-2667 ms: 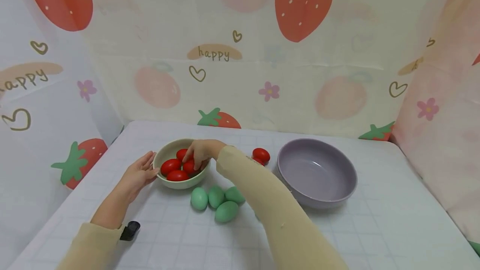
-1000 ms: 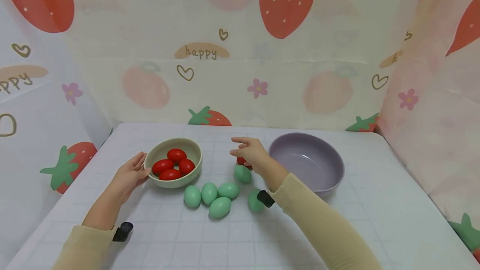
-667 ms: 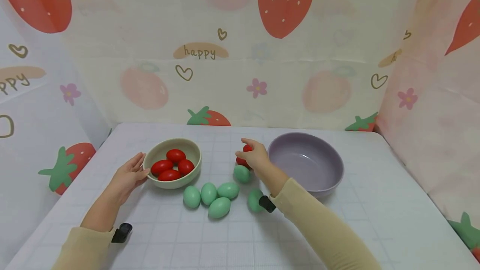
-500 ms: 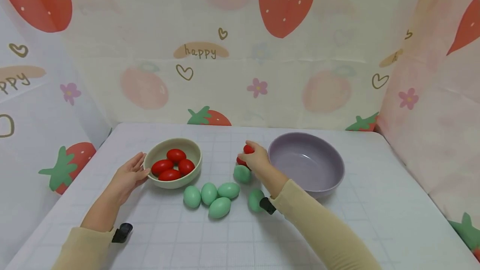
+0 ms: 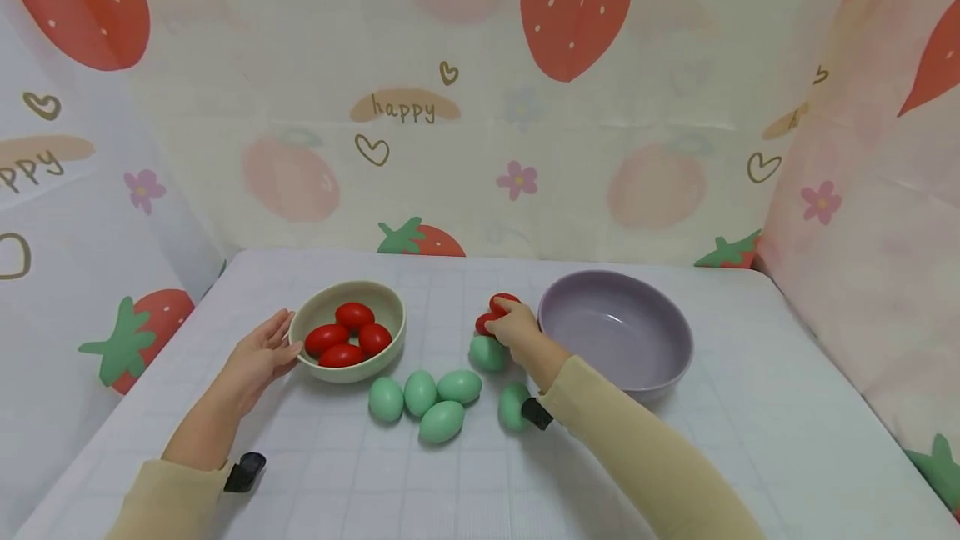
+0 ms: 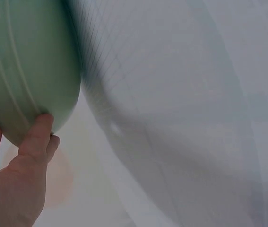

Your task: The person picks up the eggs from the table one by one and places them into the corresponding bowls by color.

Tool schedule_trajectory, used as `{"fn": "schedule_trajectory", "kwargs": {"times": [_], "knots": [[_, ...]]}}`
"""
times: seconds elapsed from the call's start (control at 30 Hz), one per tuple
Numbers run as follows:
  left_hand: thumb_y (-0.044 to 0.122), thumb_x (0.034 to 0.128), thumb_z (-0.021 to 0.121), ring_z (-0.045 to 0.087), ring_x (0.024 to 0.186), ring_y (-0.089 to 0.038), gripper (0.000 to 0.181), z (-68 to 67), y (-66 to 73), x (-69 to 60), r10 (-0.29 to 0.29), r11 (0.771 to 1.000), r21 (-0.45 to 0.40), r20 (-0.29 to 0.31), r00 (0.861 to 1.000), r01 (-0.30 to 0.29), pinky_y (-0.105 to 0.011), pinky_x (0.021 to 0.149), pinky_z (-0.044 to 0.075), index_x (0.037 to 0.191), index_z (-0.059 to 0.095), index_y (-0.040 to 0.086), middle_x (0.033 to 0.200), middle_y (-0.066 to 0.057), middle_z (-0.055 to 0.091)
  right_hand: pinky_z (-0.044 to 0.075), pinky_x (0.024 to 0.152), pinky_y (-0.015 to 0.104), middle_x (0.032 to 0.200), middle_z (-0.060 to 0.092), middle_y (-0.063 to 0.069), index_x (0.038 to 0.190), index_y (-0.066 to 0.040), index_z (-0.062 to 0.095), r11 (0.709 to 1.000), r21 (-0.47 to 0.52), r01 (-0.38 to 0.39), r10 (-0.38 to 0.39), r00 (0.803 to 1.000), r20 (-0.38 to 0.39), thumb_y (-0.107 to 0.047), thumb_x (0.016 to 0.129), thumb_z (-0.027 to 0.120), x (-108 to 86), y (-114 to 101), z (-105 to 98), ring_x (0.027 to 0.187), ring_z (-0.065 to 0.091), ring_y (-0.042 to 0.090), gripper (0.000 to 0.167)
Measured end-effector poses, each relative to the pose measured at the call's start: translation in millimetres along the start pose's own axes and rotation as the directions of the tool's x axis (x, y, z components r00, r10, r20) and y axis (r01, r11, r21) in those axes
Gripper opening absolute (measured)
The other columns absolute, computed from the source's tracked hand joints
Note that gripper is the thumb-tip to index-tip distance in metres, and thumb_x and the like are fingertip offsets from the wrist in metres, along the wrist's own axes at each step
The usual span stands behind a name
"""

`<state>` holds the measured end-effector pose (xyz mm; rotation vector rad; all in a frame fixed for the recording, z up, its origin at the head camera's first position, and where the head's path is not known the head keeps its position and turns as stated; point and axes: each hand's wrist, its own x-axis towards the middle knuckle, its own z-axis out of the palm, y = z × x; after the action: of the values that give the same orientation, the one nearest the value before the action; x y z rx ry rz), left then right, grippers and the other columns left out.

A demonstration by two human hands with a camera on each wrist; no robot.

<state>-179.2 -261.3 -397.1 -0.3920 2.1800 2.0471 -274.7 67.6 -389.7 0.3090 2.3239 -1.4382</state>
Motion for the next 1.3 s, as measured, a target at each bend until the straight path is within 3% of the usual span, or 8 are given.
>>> {"fn": "schedule_trajectory", "kwargs": {"times": [0.63,1.03,1.13,1.3], "knots": [[-0.002,0.098,0.05,0.007,0.146,-0.026,0.075,0.1,0.3,0.7,0.011,1.0,-0.009,-0.016,1.0,-0.011,-0.045,0.112,0.026,0.155,0.002,0.005,0.161,-0.011,0.004,0.037,0.107,0.043,0.153,0.029,0.022,0.136,-0.012,0.059,0.999,-0.028,-0.027,0.025,0.998,-0.057,-0.001,0.094,0.059,16.5,6,5,0.139,0.028,0.036,0.044],[-0.002,0.0992,0.047,0.007,0.147,-0.026,0.074,1.9,0.2,-0.5,-0.002,1.0,-0.012,-0.003,1.0,0.002,-0.045,0.112,0.026,0.155,-0.001,0.007,0.161,-0.01,0.002,0.043,0.101,0.043,0.15,0.035,0.023,0.129,-0.009,0.064,0.999,-0.048,-0.009,0.006,0.998,-0.069,0.003,0.091,0.063,8.4,4,3,0.134,0.035,0.036,0.04],[-0.003,0.099,0.047,0.007,0.147,-0.025,0.074,1.8,-0.2,0.4,-0.006,1.0,-0.021,-0.009,1.0,0.006,-0.044,0.112,0.026,0.155,0.0,0.007,0.161,-0.01,0.002,0.046,0.094,0.038,0.148,0.037,0.022,0.128,-0.008,0.065,0.999,-0.034,0.016,-0.019,0.997,-0.073,0.004,0.09,0.062,3.6,2,1,0.13,0.039,0.035,0.039],[-0.003,0.0989,0.047,0.007,0.147,-0.025,0.074,1.4,0.2,-0.4,-0.005,1.0,-0.025,-0.016,1.0,0.005,-0.044,0.111,0.026,0.155,0.0,0.007,0.161,-0.009,0.002,0.046,0.072,0.029,0.142,0.046,0.021,0.128,-0.007,0.064,0.998,0.01,0.058,-0.058,0.997,-0.049,0.003,0.092,0.06,-6.2,-4,-3,0.114,0.048,0.03,0.038]]}}
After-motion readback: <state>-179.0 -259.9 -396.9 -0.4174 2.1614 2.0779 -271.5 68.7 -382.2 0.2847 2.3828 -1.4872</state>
